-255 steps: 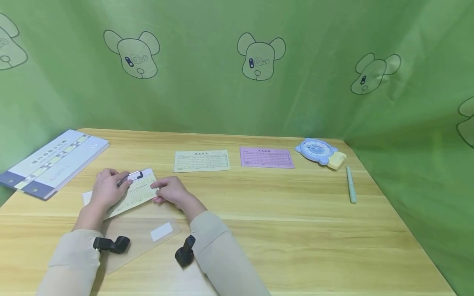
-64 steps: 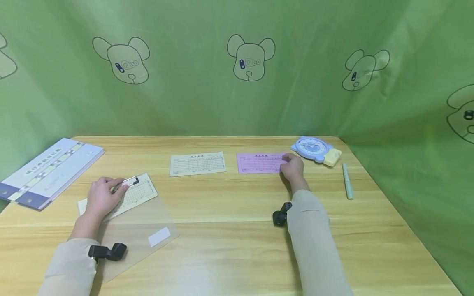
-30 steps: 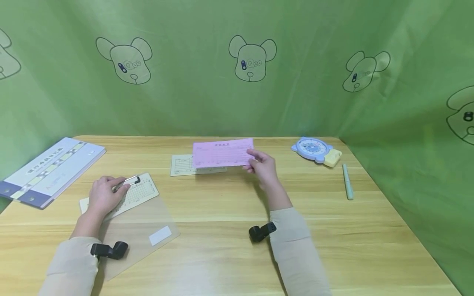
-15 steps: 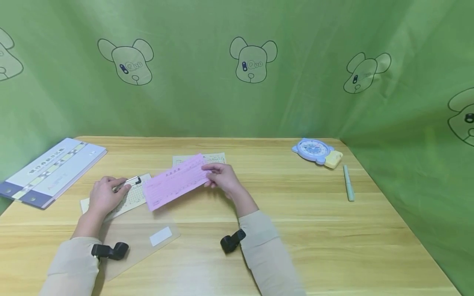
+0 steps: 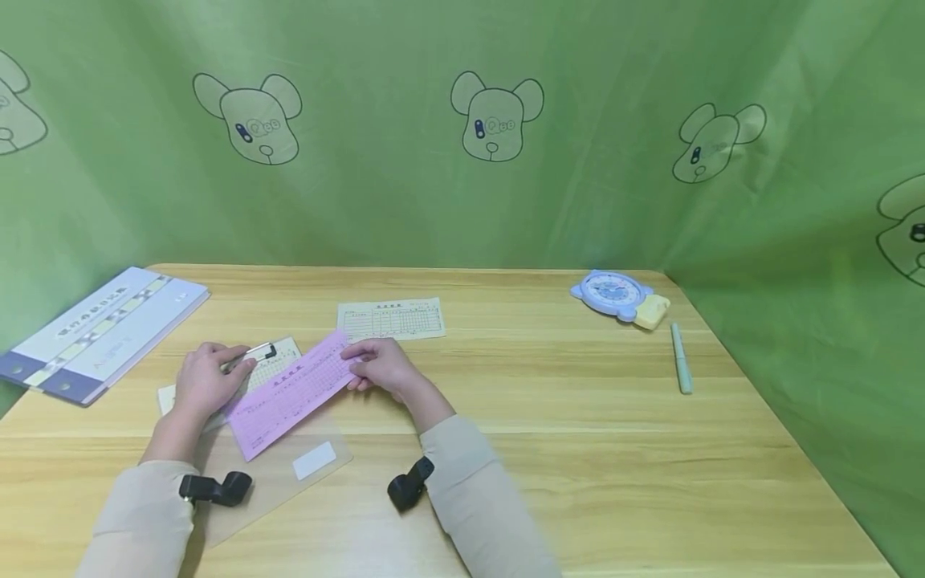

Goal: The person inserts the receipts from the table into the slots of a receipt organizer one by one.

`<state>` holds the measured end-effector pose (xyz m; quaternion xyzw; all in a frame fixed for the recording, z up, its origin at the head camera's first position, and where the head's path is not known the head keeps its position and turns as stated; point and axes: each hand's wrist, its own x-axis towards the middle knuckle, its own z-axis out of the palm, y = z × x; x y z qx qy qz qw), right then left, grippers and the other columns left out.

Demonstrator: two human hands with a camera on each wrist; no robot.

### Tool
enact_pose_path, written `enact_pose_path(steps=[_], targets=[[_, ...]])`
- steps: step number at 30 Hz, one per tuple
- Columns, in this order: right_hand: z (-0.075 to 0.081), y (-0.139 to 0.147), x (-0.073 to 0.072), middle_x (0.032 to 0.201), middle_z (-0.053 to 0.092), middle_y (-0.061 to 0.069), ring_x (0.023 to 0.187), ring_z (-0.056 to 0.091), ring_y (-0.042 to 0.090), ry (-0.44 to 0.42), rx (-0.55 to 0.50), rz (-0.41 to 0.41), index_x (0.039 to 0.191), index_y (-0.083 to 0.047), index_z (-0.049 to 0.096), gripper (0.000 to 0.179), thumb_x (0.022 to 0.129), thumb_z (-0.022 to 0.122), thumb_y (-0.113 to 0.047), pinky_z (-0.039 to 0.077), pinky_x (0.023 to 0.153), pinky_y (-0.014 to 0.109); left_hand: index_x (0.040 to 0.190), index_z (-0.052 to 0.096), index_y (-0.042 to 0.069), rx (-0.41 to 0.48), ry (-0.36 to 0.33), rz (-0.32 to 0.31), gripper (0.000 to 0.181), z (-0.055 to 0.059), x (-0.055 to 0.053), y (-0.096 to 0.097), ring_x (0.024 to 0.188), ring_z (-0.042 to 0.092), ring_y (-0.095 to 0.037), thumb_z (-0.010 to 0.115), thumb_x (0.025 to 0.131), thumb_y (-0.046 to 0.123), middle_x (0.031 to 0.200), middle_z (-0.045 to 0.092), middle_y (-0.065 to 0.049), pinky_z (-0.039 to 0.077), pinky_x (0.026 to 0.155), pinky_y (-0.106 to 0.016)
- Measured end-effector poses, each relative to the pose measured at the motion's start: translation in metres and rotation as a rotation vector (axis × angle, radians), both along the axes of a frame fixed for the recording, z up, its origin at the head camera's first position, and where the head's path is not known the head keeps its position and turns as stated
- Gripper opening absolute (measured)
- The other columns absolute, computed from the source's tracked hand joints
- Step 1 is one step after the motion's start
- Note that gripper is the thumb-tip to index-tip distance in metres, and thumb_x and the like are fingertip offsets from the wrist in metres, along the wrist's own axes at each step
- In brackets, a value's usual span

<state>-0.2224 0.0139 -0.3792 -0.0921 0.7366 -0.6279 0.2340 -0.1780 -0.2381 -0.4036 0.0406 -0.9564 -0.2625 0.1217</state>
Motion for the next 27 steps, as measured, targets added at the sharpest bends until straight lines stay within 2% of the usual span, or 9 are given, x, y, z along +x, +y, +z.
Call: enact_pose_path(steps=[3, 10, 16, 21, 27], targets=[[-0.007, -0.012, 0.003, 0.073, 0.058, 0.016, 0.051, 0.056, 0.016, 0.006, 0.002, -0.018, 0.100, 0.007, 0.058, 0.023, 0.078, 0.052, 0.012, 0.048, 0.050, 0.025, 0.113, 0.054, -0.002, -0.001, -0.005, 0.001, 0.039, 0.000, 0.000, 0.000, 0.092, 0.038, -0.036, 0.052, 0.085, 0.025, 0.102, 0.045, -0.023, 0.029, 0.076, -0.048], [-0.011, -0.038, 0.013, 0.069, 0.058, 0.015, 0.048, 0.055, 0.014, -0.017, -0.011, -0.075, 0.090, 0.010, 0.059, 0.016, 0.076, 0.054, 0.014, 0.049, 0.051, 0.025, 0.111, 0.055, -0.003, -0.025, 0.017, -0.006, 0.038, -0.002, 0.001, -0.001, 0.090, 0.040, -0.037, 0.053, 0.083, 0.024, 0.100, 0.046, -0.024, 0.030, 0.075, -0.048], [-0.011, -0.053, 0.019, 0.071, 0.059, 0.015, 0.050, 0.056, 0.014, -0.069, -0.030, -0.084, 0.091, 0.010, 0.060, 0.016, 0.077, 0.053, 0.014, 0.049, 0.055, 0.024, 0.111, 0.054, -0.003, -0.025, 0.014, -0.002, 0.038, -0.001, 0.001, 0.000, 0.089, 0.040, -0.037, 0.053, 0.083, 0.023, 0.101, 0.046, -0.024, 0.030, 0.075, -0.048], [-0.012, -0.060, 0.019, 0.077, 0.058, 0.013, 0.055, 0.058, 0.015, -0.114, -0.039, -0.091, 0.094, 0.008, 0.060, 0.019, 0.077, 0.052, 0.013, 0.049, 0.057, 0.024, 0.114, 0.053, -0.002, -0.008, -0.013, -0.002, 0.041, 0.000, -0.001, 0.001, 0.091, 0.038, -0.036, 0.053, 0.083, 0.024, 0.102, 0.044, -0.023, 0.029, 0.076, -0.048], [-0.011, -0.067, 0.015, 0.075, 0.057, 0.014, 0.053, 0.058, 0.016, -0.125, -0.011, -0.097, 0.093, 0.007, 0.061, 0.020, 0.076, 0.052, 0.015, 0.049, 0.056, 0.024, 0.113, 0.053, -0.003, -0.019, 0.008, -0.020, 0.039, -0.001, -0.001, 0.000, 0.090, 0.038, -0.036, 0.054, 0.083, 0.023, 0.101, 0.044, -0.023, 0.028, 0.076, -0.048]])
